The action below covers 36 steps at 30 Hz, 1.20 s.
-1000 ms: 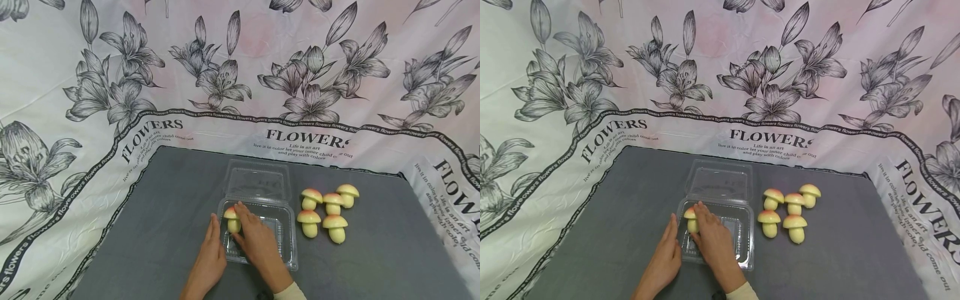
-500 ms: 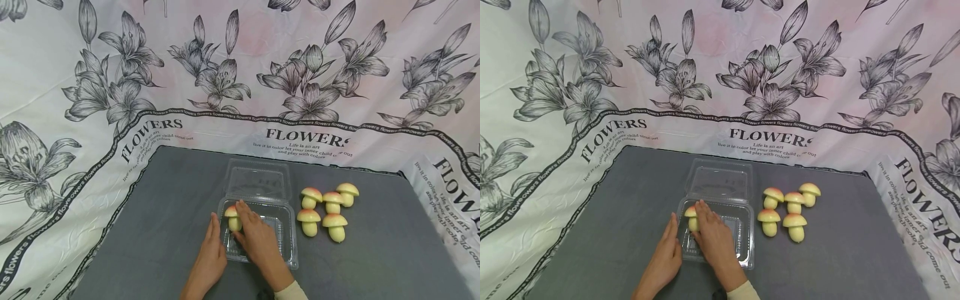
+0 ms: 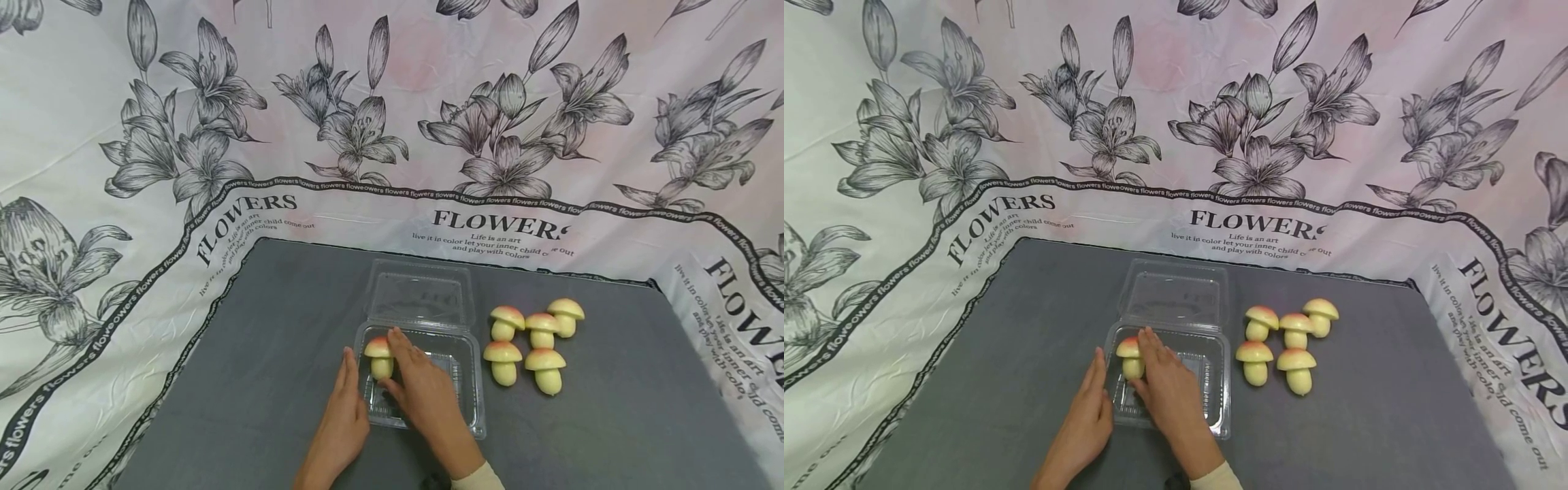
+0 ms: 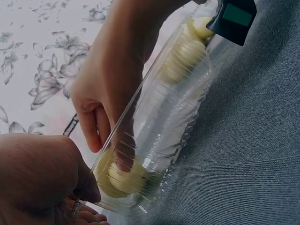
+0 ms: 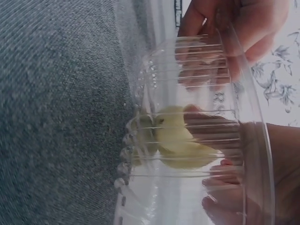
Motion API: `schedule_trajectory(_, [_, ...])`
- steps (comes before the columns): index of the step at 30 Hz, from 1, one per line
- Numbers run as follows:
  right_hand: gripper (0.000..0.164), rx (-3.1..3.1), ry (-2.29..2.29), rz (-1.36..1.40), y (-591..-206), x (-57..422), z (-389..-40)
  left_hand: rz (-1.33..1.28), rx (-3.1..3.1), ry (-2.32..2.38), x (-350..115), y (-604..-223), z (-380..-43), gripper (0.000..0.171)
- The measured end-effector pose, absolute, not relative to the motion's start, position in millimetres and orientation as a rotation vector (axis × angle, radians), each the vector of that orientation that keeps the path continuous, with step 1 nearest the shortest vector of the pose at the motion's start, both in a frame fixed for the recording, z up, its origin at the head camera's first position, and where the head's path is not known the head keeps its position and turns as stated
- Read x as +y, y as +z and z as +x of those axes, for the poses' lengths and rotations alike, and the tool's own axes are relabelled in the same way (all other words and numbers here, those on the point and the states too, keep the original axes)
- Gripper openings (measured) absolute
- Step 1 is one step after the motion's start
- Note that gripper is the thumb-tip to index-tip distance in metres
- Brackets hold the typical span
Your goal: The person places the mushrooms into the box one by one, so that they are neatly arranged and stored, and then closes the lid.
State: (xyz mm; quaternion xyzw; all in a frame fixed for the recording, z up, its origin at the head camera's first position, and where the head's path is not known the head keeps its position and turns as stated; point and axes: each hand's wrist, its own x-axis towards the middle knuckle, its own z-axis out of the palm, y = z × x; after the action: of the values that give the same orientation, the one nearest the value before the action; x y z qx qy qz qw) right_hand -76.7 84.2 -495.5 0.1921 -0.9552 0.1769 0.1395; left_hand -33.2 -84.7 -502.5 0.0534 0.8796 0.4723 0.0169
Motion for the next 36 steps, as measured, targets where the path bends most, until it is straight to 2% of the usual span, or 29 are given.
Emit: schedule_trajectory(36, [0.085,-2.648,0.788,0.444,-462,121,-79,0.159,2.727,1.49,-84,-504,-34,0.07])
